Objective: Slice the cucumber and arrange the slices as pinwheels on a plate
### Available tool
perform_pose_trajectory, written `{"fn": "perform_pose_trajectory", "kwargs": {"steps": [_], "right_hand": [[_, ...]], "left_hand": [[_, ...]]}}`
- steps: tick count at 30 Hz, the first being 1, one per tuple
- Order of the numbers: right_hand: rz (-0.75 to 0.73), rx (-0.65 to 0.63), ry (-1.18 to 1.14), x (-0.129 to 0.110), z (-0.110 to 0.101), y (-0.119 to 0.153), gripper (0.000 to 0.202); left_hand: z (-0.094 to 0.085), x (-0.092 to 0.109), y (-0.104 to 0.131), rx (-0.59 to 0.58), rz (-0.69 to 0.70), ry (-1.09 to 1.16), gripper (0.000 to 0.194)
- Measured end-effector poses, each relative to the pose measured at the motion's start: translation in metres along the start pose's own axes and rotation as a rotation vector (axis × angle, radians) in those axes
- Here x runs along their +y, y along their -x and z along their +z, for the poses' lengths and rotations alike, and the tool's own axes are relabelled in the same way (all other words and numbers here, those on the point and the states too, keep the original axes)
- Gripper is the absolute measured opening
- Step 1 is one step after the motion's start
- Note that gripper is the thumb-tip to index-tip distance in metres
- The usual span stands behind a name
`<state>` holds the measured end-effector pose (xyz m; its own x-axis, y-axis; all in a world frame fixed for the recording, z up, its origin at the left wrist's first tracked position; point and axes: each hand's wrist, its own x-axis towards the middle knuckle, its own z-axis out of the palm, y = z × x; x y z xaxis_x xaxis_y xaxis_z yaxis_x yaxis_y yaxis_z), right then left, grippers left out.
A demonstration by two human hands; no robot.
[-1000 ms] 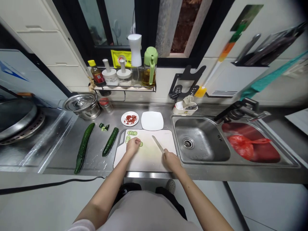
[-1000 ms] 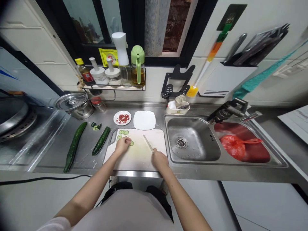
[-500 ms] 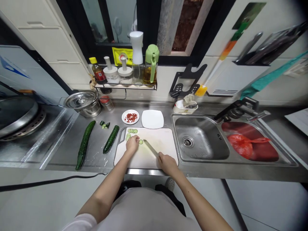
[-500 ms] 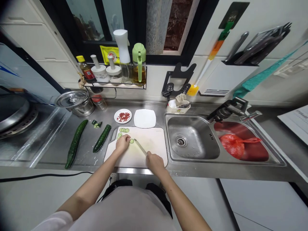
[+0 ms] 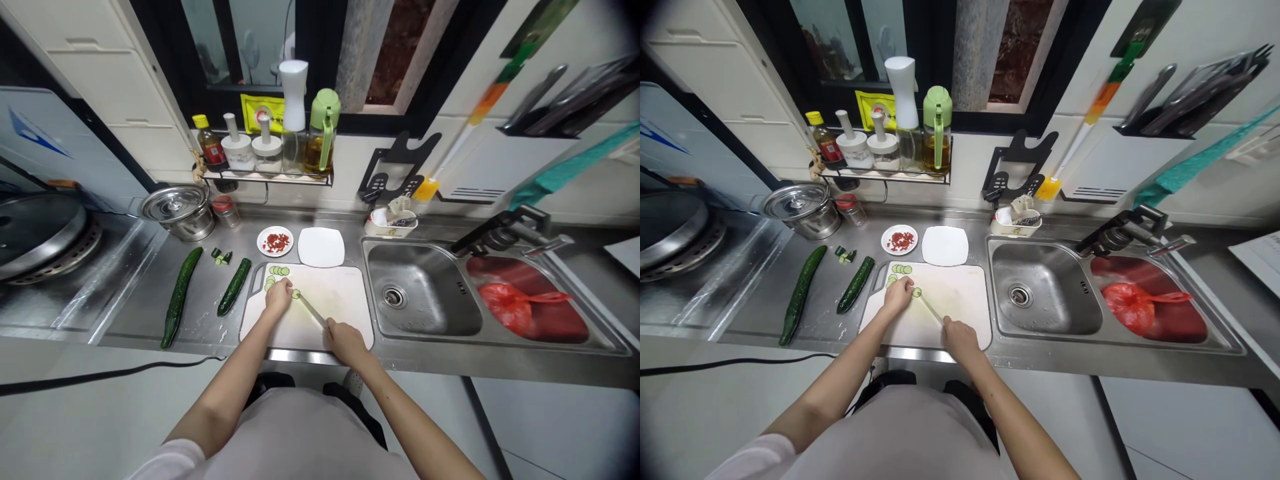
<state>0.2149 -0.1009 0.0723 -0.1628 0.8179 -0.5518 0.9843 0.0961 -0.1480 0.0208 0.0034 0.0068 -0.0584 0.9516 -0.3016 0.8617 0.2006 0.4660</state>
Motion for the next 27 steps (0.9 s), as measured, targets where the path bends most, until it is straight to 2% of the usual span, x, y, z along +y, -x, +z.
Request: {"fn": "perform_pose_trajectory", "kwargs": {"steps": [18,27], "right_hand": [[0.012,-0.076,-0.024,-0.0080,-0.0064,-0.0046,0.029],[0.003,-0.049,-0.016,-0.0099,-0.0060,-0.0091,0.031]], "left_hand": [[0.0031,-0.0035,-0.0048,-0.003,0.002,0.008,0.020],[-0.0004,-0.0011,-0.0033,-0.015,-0.021,0.038,0.019]]}}
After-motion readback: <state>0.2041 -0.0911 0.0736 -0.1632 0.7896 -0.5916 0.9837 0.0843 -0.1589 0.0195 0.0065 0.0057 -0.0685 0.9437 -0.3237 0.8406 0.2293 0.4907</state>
